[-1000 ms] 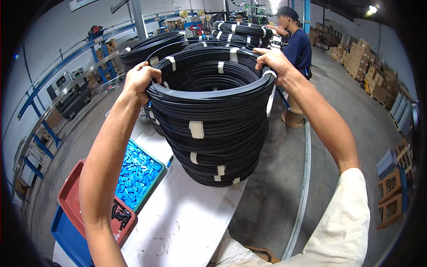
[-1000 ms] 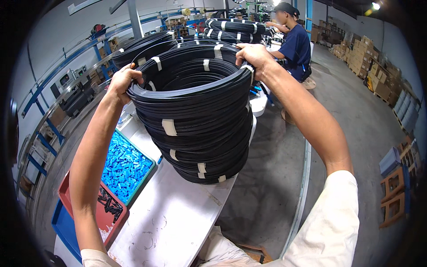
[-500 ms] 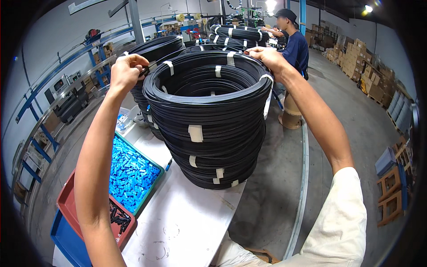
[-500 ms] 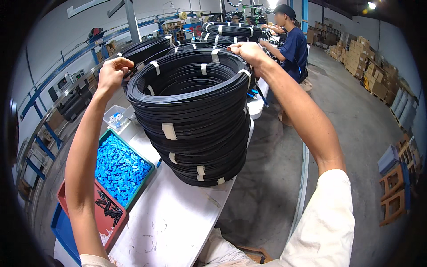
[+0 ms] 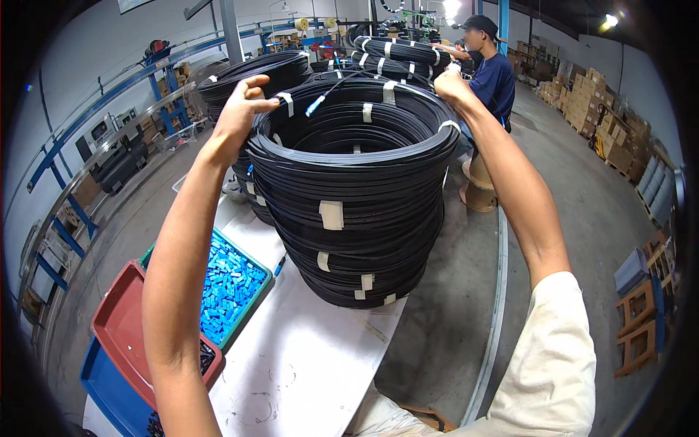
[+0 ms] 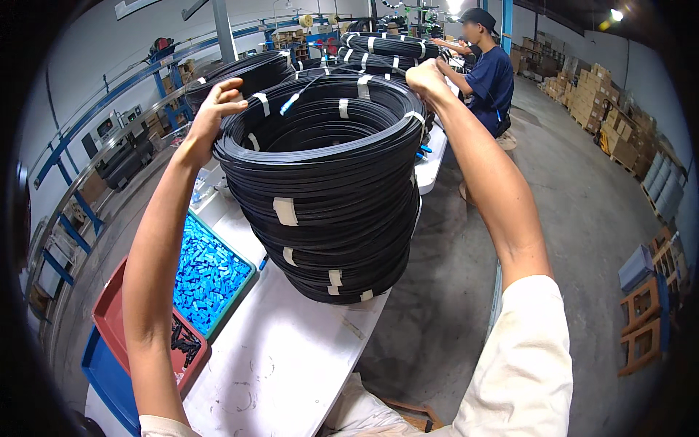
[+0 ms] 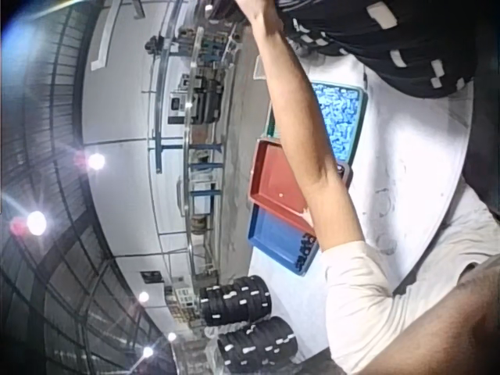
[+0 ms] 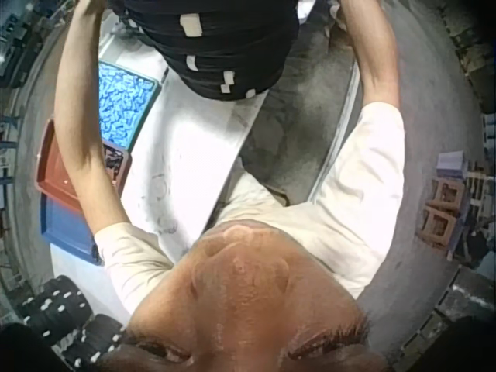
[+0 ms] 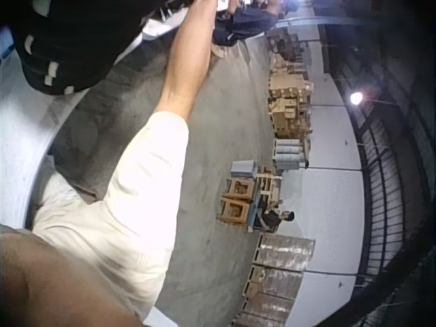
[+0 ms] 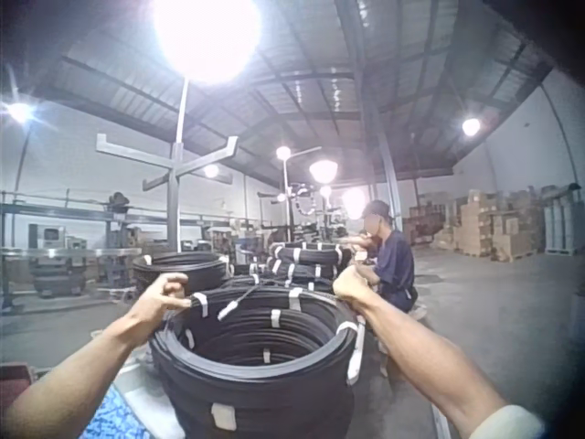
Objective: The person attaches connector components and caps onto the ends of coiled cables by hand and stacks the assembled cables onto a pile.
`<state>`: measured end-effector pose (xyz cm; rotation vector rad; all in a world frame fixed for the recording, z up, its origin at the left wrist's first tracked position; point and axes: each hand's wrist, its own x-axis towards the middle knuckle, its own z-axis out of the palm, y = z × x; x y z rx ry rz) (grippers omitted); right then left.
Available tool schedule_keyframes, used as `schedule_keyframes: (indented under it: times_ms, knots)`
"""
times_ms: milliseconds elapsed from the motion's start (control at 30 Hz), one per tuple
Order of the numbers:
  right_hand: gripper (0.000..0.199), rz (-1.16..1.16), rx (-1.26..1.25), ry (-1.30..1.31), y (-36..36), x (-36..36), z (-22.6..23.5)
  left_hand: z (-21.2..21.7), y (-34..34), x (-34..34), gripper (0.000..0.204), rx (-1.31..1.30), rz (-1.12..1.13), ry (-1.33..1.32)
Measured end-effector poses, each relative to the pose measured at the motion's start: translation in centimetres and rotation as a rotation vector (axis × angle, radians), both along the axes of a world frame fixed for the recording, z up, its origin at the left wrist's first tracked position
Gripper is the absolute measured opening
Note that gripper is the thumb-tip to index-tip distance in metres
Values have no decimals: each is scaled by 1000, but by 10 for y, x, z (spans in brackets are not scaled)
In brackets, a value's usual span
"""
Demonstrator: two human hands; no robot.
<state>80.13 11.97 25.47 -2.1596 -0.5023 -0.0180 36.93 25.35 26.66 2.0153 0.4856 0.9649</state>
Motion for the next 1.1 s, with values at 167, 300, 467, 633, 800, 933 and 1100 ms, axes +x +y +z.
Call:
schedule_keyframes:
  times_ms: [167,300,467,633,800,933,1100]
  knots:
    - [47,130,48,29,-32,53,-13,-6,7,-4,52,-461,-167,-94]
    - [48,262,86,69,-29,61,-49,-5,8,-8,47,-453,-120,-47]
    - [49,394,113,126,-51,27,-45,-15,22,-10,50,-467,-123,-95]
    - [72,603,735,138,-104,-141,6,-29,9,-16,49,-586,-267,-309]
    - [72,764,771,-60,-110,-181,-8,-46,6,-1,46,-529,-286,-402]
    - [72,756,518,-77,-107,-173,-8,-53,14,-1,47,-501,-303,-377]
    - [74,774,507,-79,-111,-177,-9,-48,7,-5,46,-455,-253,-361]
